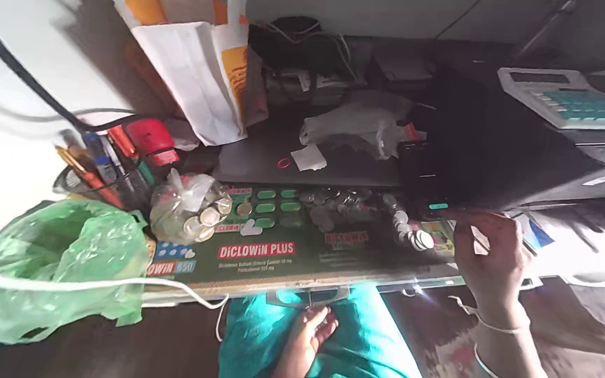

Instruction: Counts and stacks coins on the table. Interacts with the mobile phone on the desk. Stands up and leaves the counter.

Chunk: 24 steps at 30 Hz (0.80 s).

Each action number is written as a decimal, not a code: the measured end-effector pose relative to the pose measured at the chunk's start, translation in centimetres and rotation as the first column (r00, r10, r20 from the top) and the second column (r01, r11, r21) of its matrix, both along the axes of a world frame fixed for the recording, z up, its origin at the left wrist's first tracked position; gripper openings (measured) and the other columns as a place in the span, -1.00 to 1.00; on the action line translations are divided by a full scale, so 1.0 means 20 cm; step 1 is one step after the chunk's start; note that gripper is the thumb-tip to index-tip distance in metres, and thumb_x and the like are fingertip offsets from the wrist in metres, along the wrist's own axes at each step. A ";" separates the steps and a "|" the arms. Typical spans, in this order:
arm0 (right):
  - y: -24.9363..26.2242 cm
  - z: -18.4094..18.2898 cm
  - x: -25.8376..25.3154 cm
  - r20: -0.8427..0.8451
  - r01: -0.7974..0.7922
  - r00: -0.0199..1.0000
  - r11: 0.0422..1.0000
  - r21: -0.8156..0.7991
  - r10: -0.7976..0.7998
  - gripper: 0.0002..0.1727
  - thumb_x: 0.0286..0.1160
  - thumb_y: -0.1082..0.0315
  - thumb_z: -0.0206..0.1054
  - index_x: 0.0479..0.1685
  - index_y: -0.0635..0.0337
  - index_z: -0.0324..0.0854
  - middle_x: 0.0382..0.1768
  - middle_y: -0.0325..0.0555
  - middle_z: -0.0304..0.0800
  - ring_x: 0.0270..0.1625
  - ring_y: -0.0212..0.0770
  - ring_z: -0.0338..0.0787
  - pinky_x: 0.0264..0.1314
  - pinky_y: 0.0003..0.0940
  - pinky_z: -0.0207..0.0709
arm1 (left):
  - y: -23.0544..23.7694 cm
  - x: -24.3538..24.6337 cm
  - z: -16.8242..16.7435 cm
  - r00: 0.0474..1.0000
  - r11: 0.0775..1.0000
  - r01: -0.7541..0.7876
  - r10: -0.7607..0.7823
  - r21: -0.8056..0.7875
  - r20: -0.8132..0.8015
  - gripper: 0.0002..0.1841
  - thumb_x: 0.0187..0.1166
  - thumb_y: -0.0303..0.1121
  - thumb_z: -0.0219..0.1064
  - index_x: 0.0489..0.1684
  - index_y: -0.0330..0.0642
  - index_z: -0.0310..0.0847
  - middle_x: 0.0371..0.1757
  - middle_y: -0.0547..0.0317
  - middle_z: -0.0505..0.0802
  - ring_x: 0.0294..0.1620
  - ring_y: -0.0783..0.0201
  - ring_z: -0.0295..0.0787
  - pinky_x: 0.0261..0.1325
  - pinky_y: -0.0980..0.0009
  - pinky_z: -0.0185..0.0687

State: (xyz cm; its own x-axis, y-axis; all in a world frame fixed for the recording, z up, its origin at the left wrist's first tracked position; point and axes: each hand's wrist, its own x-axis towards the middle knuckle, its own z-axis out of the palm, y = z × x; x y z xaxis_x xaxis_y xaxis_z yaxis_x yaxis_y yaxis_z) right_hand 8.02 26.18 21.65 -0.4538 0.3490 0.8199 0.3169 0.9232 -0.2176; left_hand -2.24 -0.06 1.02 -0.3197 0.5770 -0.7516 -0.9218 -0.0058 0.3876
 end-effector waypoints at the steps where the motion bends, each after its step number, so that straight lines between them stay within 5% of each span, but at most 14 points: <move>1: -0.03 0.01 -0.02 0.004 -0.045 0.999 0.999 -0.010 0.045 -0.77 0.60 0.38 0.20 -0.18 0.36 0.72 -0.18 0.17 0.85 0.04 -0.12 0.81 0.20 -0.37 0.64 | -0.01 0.00 0.00 1.000 1.000 0.002 -0.002 0.012 -0.002 -0.80 0.70 -0.59 0.19 0.19 -0.40 0.47 -0.11 -0.01 0.84 -0.19 0.19 0.88 -0.01 0.29 0.84; 10: -0.36 0.08 -0.38 0.340 -0.327 0.879 0.942 -0.080 0.334 -0.72 0.66 0.24 0.23 -0.04 0.10 0.87 -0.10 -0.11 0.93 0.09 -0.07 0.80 0.15 -0.15 0.56 | -0.03 0.02 -0.03 0.996 0.998 0.047 -0.044 0.048 -0.074 -0.75 0.69 -0.55 0.23 0.24 -0.47 0.45 -0.04 -0.02 0.82 -0.11 0.22 0.86 0.08 0.29 0.81; 16: -0.45 0.04 -0.59 0.518 -0.340 0.794 0.939 -0.054 0.317 -0.61 0.74 0.09 0.19 0.17 0.11 0.83 0.20 -0.06 0.87 0.31 0.08 0.76 0.31 0.05 0.56 | -0.07 0.03 -0.02 0.991 0.991 0.081 -0.068 0.110 -0.119 -0.76 0.72 -0.52 0.21 0.23 -0.46 0.48 -0.03 0.02 0.83 -0.07 0.24 0.86 0.13 0.30 0.81; 24: -0.65 -0.04 -0.67 0.509 -0.432 0.786 0.901 0.045 0.351 -0.69 0.57 0.55 0.22 0.03 0.15 0.88 0.08 -0.06 0.93 0.17 0.05 0.86 0.18 -0.01 0.64 | -0.09 0.02 -0.01 0.994 0.990 0.048 -0.034 0.136 -0.104 -0.78 0.72 -0.53 0.21 0.19 -0.47 0.51 -0.04 0.02 0.85 -0.10 0.23 0.88 0.11 0.31 0.82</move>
State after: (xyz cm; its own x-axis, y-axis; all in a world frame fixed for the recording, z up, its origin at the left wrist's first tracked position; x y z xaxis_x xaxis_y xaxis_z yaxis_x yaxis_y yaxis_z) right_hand -5.43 13.20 20.80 -0.8701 -0.0547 0.4898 -0.0536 0.9984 0.0162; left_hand -1.78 -1.95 0.83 -0.3639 0.6870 -0.6290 -0.8783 -0.0283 0.4773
